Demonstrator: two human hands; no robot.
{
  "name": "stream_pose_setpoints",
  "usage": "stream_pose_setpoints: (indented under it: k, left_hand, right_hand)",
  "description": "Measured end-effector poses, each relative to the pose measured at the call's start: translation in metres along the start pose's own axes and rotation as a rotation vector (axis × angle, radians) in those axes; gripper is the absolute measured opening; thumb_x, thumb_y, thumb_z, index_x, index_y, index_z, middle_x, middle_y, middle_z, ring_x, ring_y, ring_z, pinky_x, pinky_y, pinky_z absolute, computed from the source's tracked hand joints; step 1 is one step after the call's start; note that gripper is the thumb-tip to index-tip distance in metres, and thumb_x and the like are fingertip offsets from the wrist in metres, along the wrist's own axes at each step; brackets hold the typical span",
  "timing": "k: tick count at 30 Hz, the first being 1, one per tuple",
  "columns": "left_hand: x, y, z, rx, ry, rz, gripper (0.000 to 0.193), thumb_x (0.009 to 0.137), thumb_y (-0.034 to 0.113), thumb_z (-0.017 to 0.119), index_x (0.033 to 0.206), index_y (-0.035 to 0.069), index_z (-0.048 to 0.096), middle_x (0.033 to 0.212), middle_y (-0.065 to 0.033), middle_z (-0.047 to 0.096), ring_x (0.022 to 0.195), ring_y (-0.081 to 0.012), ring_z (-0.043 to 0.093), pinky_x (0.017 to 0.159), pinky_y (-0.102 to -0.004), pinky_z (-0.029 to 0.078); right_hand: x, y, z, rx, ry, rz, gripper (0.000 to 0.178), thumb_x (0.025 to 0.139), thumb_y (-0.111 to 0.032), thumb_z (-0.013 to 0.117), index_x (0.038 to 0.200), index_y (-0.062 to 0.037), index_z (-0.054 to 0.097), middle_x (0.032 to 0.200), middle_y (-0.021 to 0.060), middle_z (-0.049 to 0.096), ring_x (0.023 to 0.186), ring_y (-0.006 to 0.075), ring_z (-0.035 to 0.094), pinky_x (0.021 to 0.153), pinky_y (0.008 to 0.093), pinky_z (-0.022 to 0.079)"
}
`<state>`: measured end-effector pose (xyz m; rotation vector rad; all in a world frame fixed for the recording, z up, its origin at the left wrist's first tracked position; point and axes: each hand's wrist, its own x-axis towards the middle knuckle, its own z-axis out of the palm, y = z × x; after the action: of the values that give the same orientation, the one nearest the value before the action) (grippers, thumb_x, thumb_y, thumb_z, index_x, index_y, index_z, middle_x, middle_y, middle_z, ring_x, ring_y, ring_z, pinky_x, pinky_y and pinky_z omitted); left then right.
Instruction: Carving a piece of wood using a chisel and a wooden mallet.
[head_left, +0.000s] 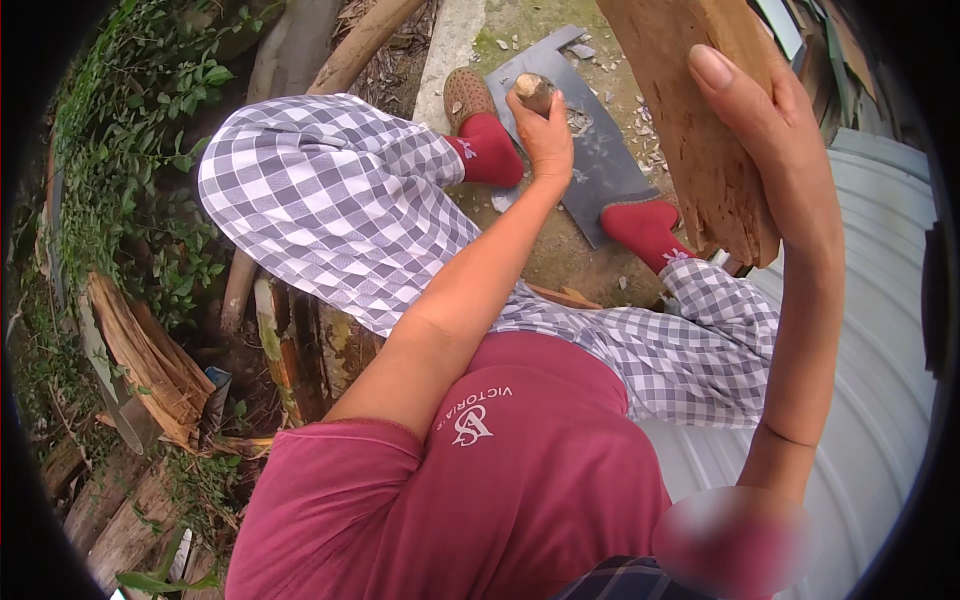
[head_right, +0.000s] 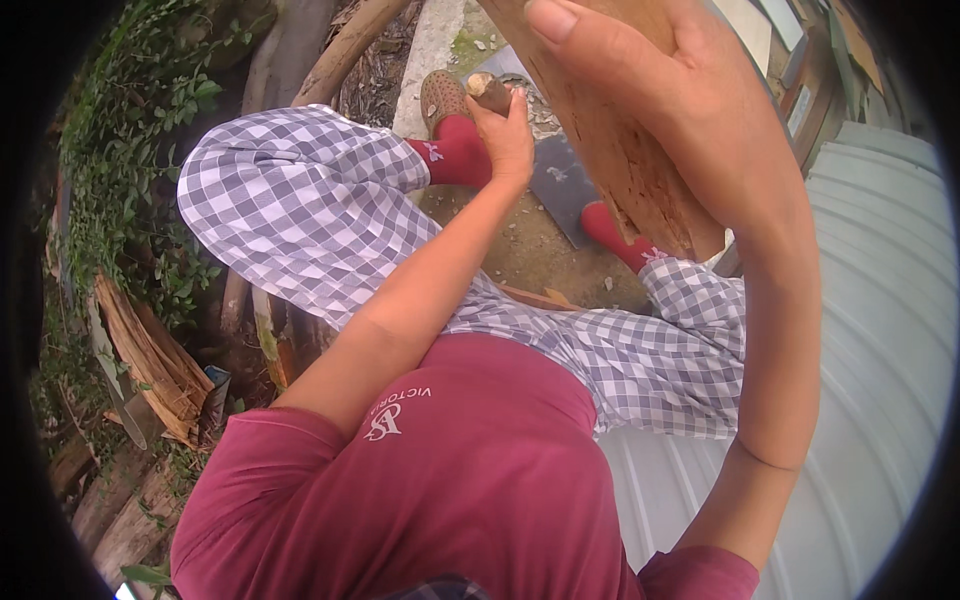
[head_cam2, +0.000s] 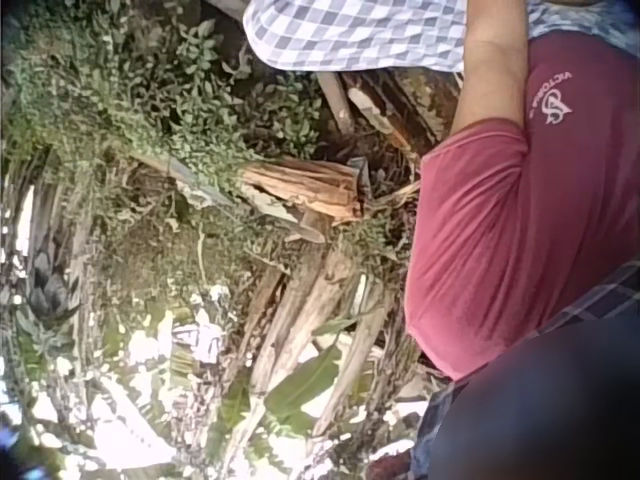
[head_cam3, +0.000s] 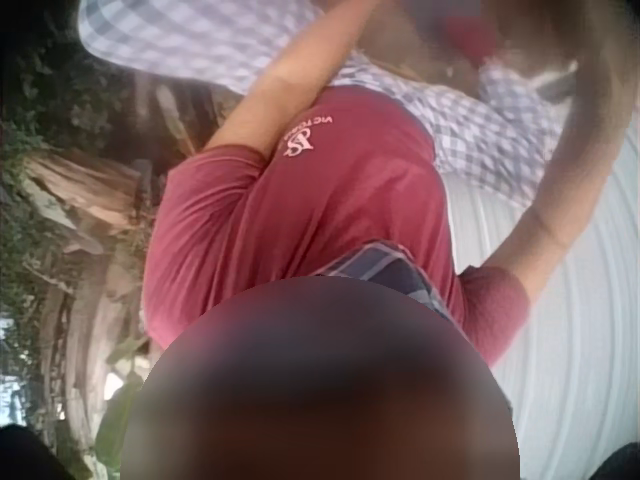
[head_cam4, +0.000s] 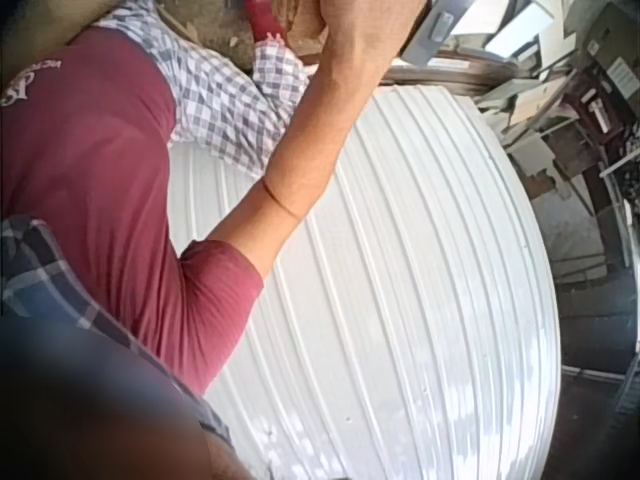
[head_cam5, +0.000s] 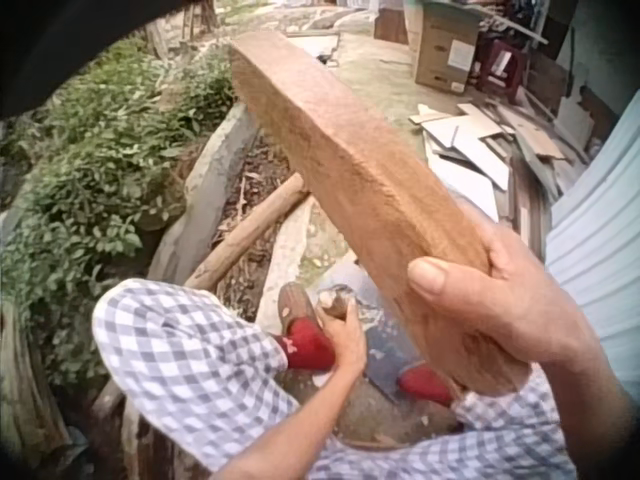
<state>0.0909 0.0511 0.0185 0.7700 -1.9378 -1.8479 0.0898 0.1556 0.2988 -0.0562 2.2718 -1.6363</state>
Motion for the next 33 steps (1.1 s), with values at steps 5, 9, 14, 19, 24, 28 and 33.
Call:
stream_pose_setpoints:
  k: [5,9,14,19,24,28,33]
  left_hand:
    - [-0.004,0.006,0.003,-0.015,0.025,0.009,0.048,0.083,0.014,0.064,0.12,0.001,0.037,0.105,-0.0222,0.056,0.097,-0.0356,0.056,0.086,-0.0419,0.043]
    - [-0.001,-0.013,0.004,-0.386,-0.075,-0.087,0.045,0.083,0.013,0.063,0.118,0.002,0.038,0.105,-0.0215,0.056,0.097,-0.0347,0.057,0.086,-0.0416,0.043]
    - [-0.01,-0.002,0.007,-0.136,-0.003,-0.032,0.042,0.083,0.012,0.063,0.116,0.002,0.039,0.104,-0.0202,0.056,0.096,-0.0342,0.057,0.086,-0.0414,0.043]
    - [-0.005,-0.01,-0.001,-0.019,0.023,0.091,0.043,0.083,0.011,0.063,0.116,0.002,0.038,0.103,-0.0203,0.056,0.095,-0.0336,0.057,0.085,-0.0418,0.043]
    - [-0.009,-0.019,0.011,-0.136,-0.111,0.065,0.04,0.085,0.01,0.06,0.117,0.001,0.039,0.102,-0.0188,0.056,0.099,-0.0324,0.056,0.086,-0.0406,0.042]
    - [-0.004,-0.028,0.002,0.12,-0.142,0.055,0.038,0.084,0.009,0.06,0.116,0.002,0.039,0.1,-0.0182,0.055,0.094,-0.0305,0.056,0.084,-0.0409,0.042]
    - [-0.011,0.003,0.006,-0.012,-0.03,0.096,0.041,0.083,0.011,0.063,0.115,0.003,0.039,0.098,-0.0194,0.055,0.09,-0.0322,0.056,0.082,-0.041,0.043]
  right_hand:
    - [-0.004,0.035,0.023,-0.406,-0.061,-0.168,0.066,0.079,-0.044,0.06,0.132,-0.0074,0.047,0.102,0.0178,0.065,0.088,0.0301,0.063,0.08,0.0362,0.048]
    - [-0.005,0.073,0.025,-0.582,-0.29,0.2,0.073,0.079,-0.047,0.055,0.138,-0.0058,0.041,0.118,0.0249,0.057,0.107,0.0311,0.058,0.091,0.0363,0.042]
    - [-0.002,0.002,0.014,-0.355,-0.11,-0.123,0.072,0.076,-0.039,0.062,0.137,-0.005,0.043,0.104,0.0211,0.063,0.095,0.0255,0.062,0.082,0.0357,0.046]
    - [0.0,-0.026,0.023,-0.318,-0.087,-0.135,0.071,0.074,-0.029,0.065,0.135,-0.003,0.041,0.094,0.0192,0.065,0.083,0.0246,0.064,0.075,0.0332,0.049]
    - [0.0,0.078,0.01,-0.661,-0.263,0.121,0.067,0.074,-0.037,0.061,0.137,-0.0198,0.044,0.092,0.0191,0.066,0.086,0.0347,0.064,0.077,0.0405,0.049]
    - [-0.005,0.015,0.017,-0.647,-0.28,0.083,0.068,0.072,-0.031,0.062,0.136,-0.0202,0.045,0.097,0.0215,0.064,0.088,0.0349,0.063,0.08,0.0406,0.047]
    - [-0.001,0.005,0.013,-0.557,-0.066,-0.139,0.065,0.072,-0.033,0.061,0.134,-0.0195,0.047,0.091,0.0206,0.065,0.083,0.0357,0.063,0.076,0.0408,0.048]
